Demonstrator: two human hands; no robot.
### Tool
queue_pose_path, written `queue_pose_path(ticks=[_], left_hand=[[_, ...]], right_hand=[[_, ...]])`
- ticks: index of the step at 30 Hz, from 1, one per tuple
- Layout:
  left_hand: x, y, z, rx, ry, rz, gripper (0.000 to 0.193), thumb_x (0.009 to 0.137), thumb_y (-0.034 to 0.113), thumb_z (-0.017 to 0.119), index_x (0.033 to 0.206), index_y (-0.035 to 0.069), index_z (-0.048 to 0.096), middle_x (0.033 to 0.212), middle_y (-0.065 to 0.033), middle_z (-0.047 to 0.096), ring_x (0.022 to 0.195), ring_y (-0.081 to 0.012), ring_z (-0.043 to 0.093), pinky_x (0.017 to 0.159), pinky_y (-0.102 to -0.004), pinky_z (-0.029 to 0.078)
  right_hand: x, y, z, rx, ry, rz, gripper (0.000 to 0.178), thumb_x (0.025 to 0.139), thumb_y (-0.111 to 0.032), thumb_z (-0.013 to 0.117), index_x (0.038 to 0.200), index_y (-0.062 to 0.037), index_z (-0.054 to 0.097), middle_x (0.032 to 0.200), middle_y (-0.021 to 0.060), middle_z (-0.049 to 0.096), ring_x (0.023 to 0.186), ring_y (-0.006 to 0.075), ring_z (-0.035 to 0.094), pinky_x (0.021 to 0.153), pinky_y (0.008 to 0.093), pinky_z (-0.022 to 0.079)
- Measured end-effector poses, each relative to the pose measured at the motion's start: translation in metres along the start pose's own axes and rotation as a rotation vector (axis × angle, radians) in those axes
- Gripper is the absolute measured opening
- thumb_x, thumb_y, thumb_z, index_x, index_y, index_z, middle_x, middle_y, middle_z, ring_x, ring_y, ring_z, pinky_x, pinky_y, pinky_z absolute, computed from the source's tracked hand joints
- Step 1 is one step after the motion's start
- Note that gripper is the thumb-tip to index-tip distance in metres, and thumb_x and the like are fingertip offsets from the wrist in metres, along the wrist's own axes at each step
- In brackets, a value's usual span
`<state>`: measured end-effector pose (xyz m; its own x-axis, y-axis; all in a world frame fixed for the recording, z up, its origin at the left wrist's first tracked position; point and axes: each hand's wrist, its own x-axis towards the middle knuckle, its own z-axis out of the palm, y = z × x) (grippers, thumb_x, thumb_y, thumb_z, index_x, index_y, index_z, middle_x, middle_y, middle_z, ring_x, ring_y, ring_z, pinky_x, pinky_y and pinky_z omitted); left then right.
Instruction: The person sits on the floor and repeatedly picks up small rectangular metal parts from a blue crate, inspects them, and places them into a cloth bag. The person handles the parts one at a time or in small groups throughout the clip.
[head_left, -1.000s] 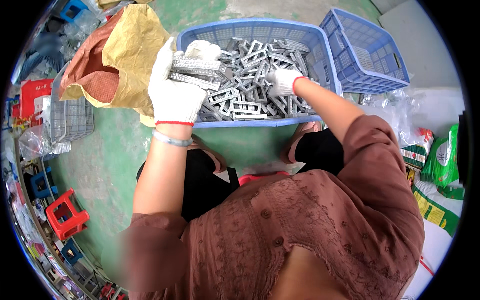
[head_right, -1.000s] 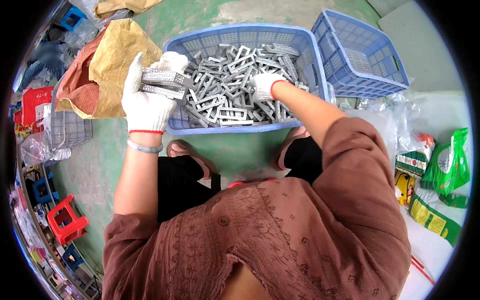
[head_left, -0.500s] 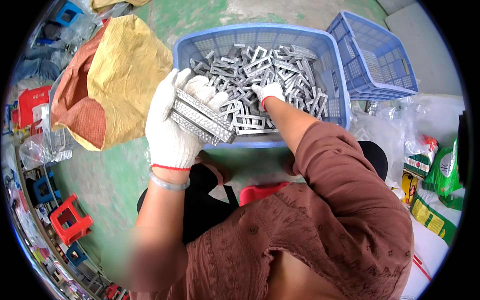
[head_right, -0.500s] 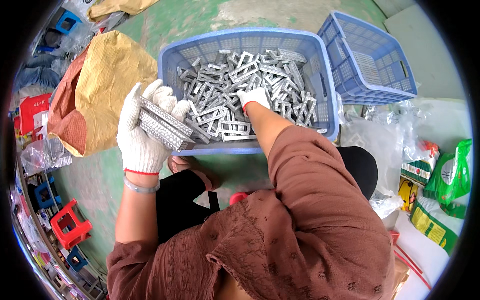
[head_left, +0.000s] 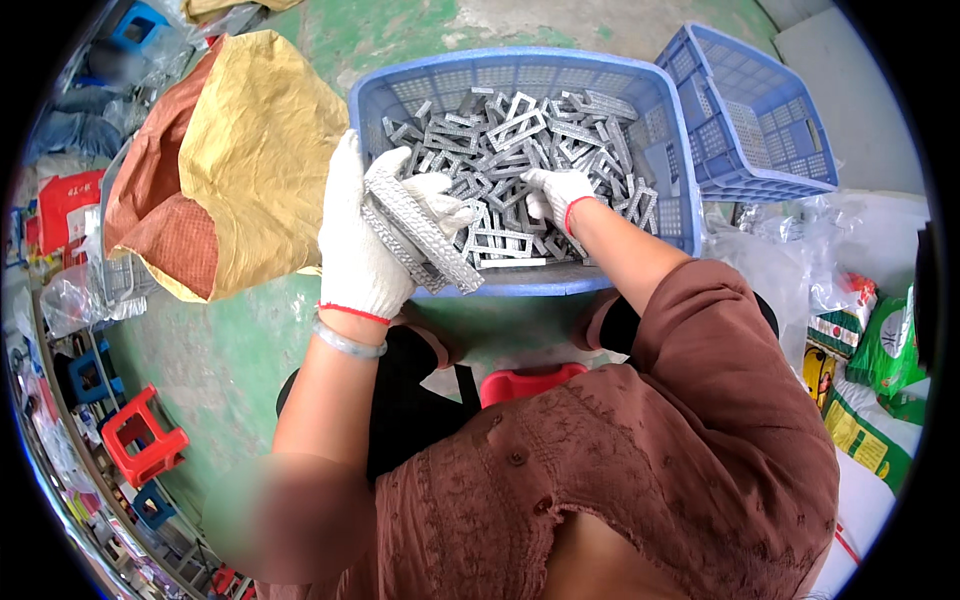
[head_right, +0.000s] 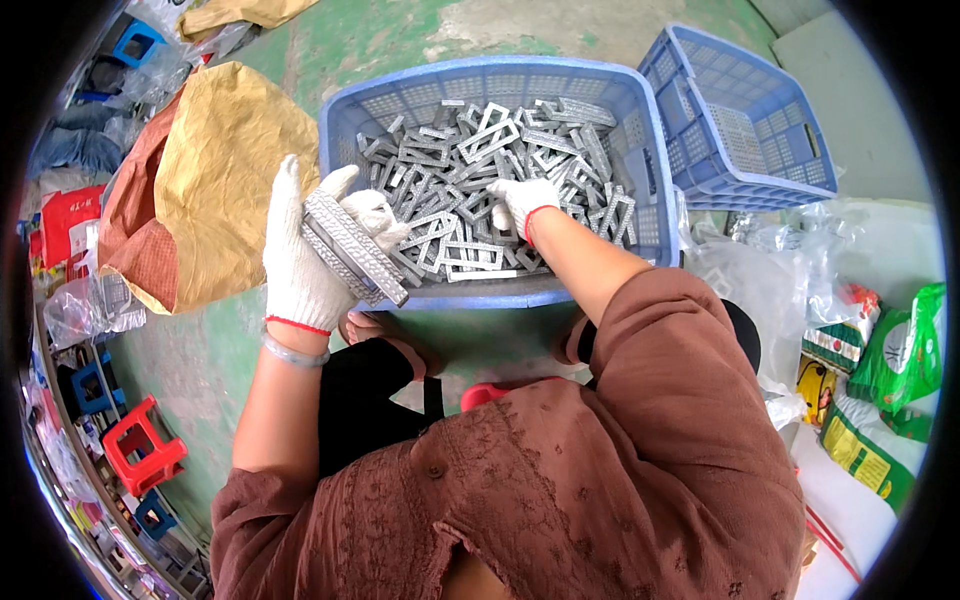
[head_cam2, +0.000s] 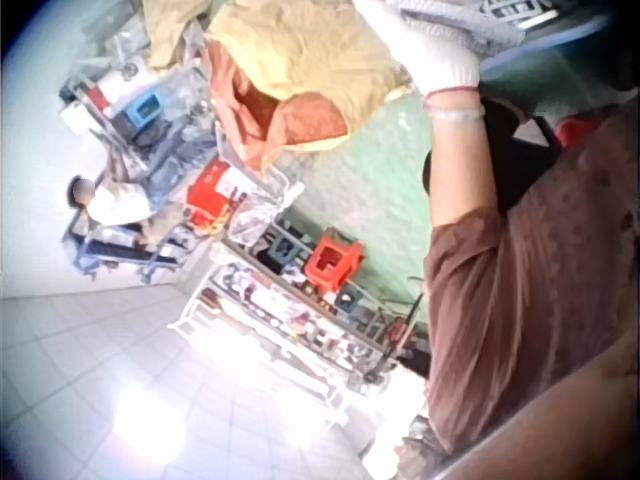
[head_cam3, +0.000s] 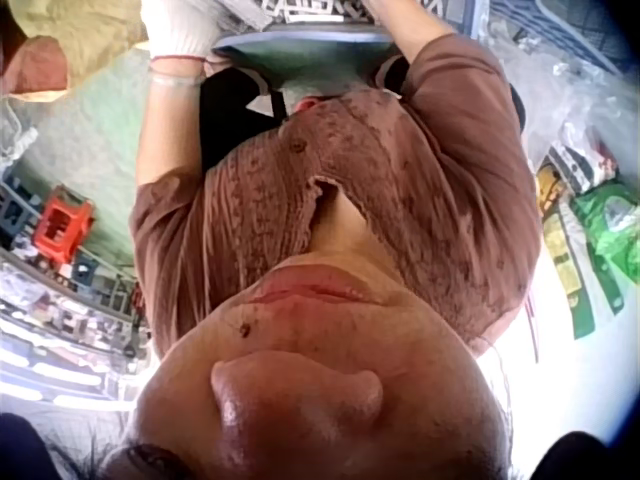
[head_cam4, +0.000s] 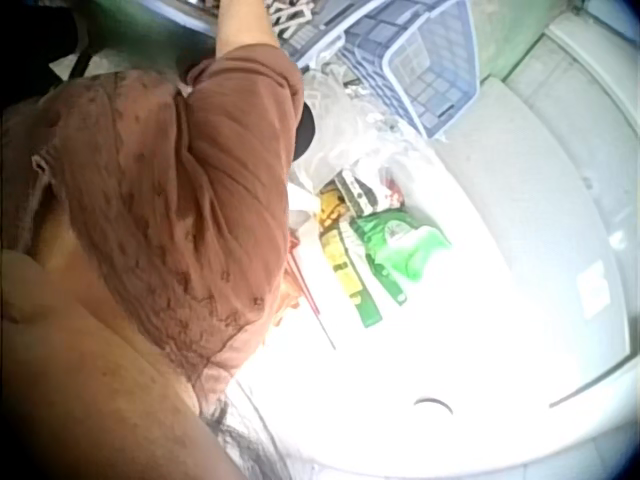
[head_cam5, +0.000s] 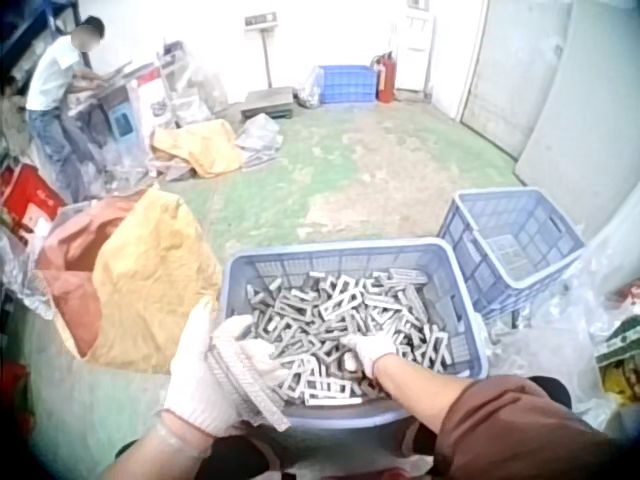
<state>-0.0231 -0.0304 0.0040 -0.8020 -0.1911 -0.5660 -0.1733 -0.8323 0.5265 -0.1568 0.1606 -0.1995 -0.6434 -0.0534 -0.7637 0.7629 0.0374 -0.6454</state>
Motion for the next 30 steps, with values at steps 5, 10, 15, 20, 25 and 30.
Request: queue_pose_path(ticks=[5, 10, 15, 20, 25, 30], left_hand=[[0.001, 0.000, 0.007, 0.045, 0.045, -0.027, 0.064, 0.092, 0.060, 0.057, 0.122, 0.003, 0.055, 0.089, -0.0186, 0.064, 0.078, -0.0324, 0.064, 0.079, -0.0518, 0.055], [0.004, -0.003, 0.000, 0.093, 0.026, -0.022, 0.056, 0.093, 0.054, 0.060, 0.118, 0.004, 0.056, 0.085, -0.0168, 0.064, 0.076, -0.0309, 0.064, 0.077, -0.0505, 0.056], [0.010, -0.010, -0.013, 0.106, -0.087, -0.048, 0.048, 0.095, 0.045, 0.062, 0.119, 0.004, 0.053, 0.088, -0.0207, 0.066, 0.076, -0.0324, 0.068, 0.071, -0.0508, 0.059], [-0.008, -0.014, -0.001, 0.144, -0.237, -0.083, 0.052, 0.098, 0.038, 0.056, 0.132, -0.001, 0.050, 0.091, -0.0211, 0.068, 0.082, -0.0335, 0.069, 0.075, -0.0522, 0.060], [-0.007, -0.017, -0.009, 0.078, -0.288, -0.110, 0.046, 0.100, 0.032, 0.054, 0.128, -0.004, 0.054, 0.097, -0.0210, 0.068, 0.083, -0.0333, 0.069, 0.081, -0.0518, 0.059], [-0.002, -0.018, -0.010, 0.097, -0.382, -0.035, 0.046, 0.099, 0.030, 0.055, 0.131, -0.003, 0.051, 0.110, -0.0217, 0.065, 0.095, -0.0328, 0.068, 0.089, -0.0515, 0.056]], right_hand=[[-0.017, -0.017, -0.020, -0.105, -0.101, -0.053, 0.020, 0.079, -0.007, 0.077, 0.081, 0.0042, 0.061, 0.061, 0.0121, 0.058, 0.041, 0.0213, 0.053, 0.037, 0.0340, 0.042], [-0.045, -0.035, -0.043, -0.264, -0.146, -0.247, 0.042, 0.077, -0.007, 0.078, 0.108, 0.0110, 0.055, 0.079, 0.0167, 0.065, 0.049, 0.0211, 0.059, 0.040, 0.0352, 0.045], [-0.119, -0.085, -0.041, -0.785, -0.137, -0.820, 0.077, 0.075, -0.012, 0.079, 0.143, -0.0008, 0.044, 0.127, 0.0218, 0.062, 0.111, 0.0285, 0.064, 0.096, 0.0359, 0.051], [-0.173, -0.090, -0.039, -0.661, -0.347, -1.267, 0.071, 0.076, -0.007, 0.072, 0.142, -0.0057, 0.047, 0.133, 0.0175, 0.060, 0.124, 0.0294, 0.059, 0.106, 0.0376, 0.045], [-0.192, -0.097, -0.039, -0.604, -0.433, -1.322, 0.075, 0.076, -0.006, 0.073, 0.146, -0.0086, 0.044, 0.138, 0.0142, 0.057, 0.119, 0.0258, 0.061, 0.102, 0.0361, 0.047], [-0.205, -0.099, -0.036, -0.386, -0.516, -1.050, 0.084, 0.077, 0.003, 0.074, 0.150, -0.0049, 0.034, 0.142, 0.0145, 0.049, 0.114, 0.0190, 0.055, 0.097, 0.0327, 0.048]])
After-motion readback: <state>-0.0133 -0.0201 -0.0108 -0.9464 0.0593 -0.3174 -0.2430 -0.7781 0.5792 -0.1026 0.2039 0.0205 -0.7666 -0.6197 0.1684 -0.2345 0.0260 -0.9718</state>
